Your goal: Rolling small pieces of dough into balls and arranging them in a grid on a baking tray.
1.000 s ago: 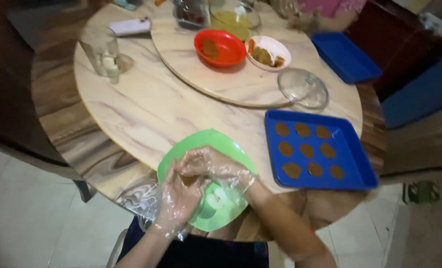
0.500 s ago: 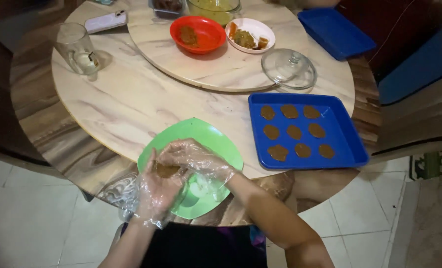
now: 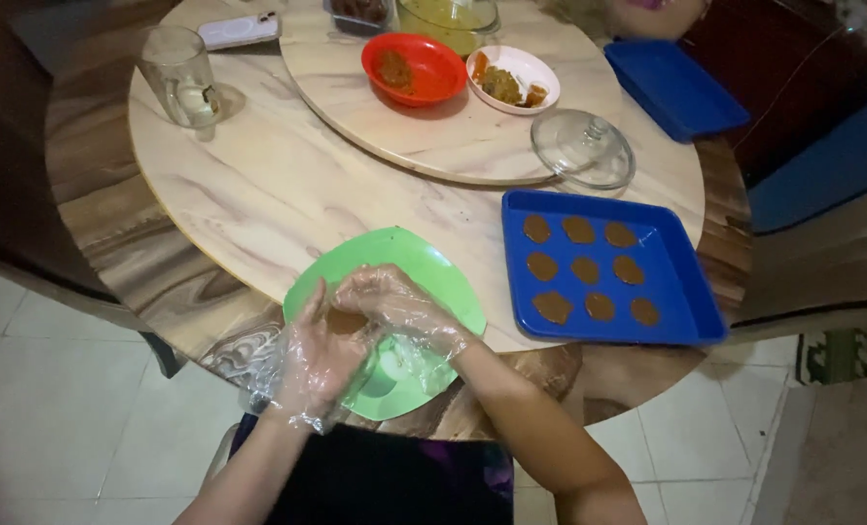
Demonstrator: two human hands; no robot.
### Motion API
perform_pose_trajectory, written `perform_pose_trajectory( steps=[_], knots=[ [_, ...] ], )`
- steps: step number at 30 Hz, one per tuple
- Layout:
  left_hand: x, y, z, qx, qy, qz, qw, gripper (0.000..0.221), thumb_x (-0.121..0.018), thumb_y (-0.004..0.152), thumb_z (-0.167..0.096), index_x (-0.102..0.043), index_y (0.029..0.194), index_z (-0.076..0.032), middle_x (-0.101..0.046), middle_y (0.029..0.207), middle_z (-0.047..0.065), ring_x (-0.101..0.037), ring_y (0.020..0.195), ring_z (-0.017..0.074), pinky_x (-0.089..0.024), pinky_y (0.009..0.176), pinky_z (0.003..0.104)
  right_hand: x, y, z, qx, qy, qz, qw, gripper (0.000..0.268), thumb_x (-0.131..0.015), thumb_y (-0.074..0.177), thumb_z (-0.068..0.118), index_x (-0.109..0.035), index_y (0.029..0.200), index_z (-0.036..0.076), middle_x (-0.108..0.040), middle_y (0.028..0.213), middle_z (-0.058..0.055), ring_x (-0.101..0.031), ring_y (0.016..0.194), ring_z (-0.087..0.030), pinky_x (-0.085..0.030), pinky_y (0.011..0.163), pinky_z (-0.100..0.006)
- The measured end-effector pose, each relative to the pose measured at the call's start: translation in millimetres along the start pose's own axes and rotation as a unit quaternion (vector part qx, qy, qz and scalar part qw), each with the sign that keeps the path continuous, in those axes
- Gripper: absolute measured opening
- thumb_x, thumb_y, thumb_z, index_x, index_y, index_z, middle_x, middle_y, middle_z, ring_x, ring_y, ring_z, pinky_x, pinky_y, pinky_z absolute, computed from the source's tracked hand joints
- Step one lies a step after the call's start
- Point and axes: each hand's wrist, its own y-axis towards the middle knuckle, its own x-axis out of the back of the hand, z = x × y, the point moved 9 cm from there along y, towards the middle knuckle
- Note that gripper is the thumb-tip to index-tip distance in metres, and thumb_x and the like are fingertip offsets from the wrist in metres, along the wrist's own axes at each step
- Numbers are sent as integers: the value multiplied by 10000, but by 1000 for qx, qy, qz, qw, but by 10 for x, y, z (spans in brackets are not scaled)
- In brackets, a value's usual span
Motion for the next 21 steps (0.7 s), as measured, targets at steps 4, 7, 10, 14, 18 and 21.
perform_pose_trajectory(
  steps=[4,7,10,14,18,21],
  knots=[
    [184,83,-59,9,-44,30,999,469,-563,1018,-437,-536,1247,-28,-601,976,148,-661,880,259,-592,854,485,10,55,-137,1,31,-20,999,227,-715,979,286,-753,987,63,-678,1045,-123,-615,1090,-233,-502,988,-397],
    [372,178,-168,-26,76,-11,997,609,-542,979,-459,-424,1410,-45,-553,1170,173,-629,997,261,-529,988,473,-63,-24,19,-38,1,-8,999,214,-773,906,254,-749,1001,64,-679,1078,-193,-662,1042,-291,-541,954,-417],
    [266,160,-91,10,-11,21,1000,483,-550,1004,-413,-502,1304,-36,-609,1037,139,-653,882,221,-578,871,456,-71,-17,102,-29,-20,-3,999,187,-792,892,206,-744,954,36,-679,1007,-188,-686,989,-312,-552,934,-415],
    [549,324,-161,-4,15,14,1000,536,-565,988,-426,-481,1340,-32,-600,1100,162,-644,956,249,-564,914,490,11,121,-185,-34,-10,-2,999,164,-764,932,223,-742,957,63,-678,1043,-160,-669,1036,-286,-532,958,-418],
    [549,245,-205,-19,76,-50,996,559,-532,989,-441,-438,1398,-73,-543,1219,169,-603,1068,279,-509,984,459,-46,76,-126,-25,11,16,1000,190,-772,911,198,-722,1034,62,-668,1096,-145,-637,1100,-253,-542,961,-399],
    [702,358,-235,-11,60,-41,997,497,-548,989,-424,-481,1342,-81,-570,1160,166,-621,1018,283,-529,951,457,-70,104,-134,-21,12,65,998,315,-819,828,113,-693,1113,73,-652,1147,-164,-628,1147,-306,-561,970,-411]
  ],
)
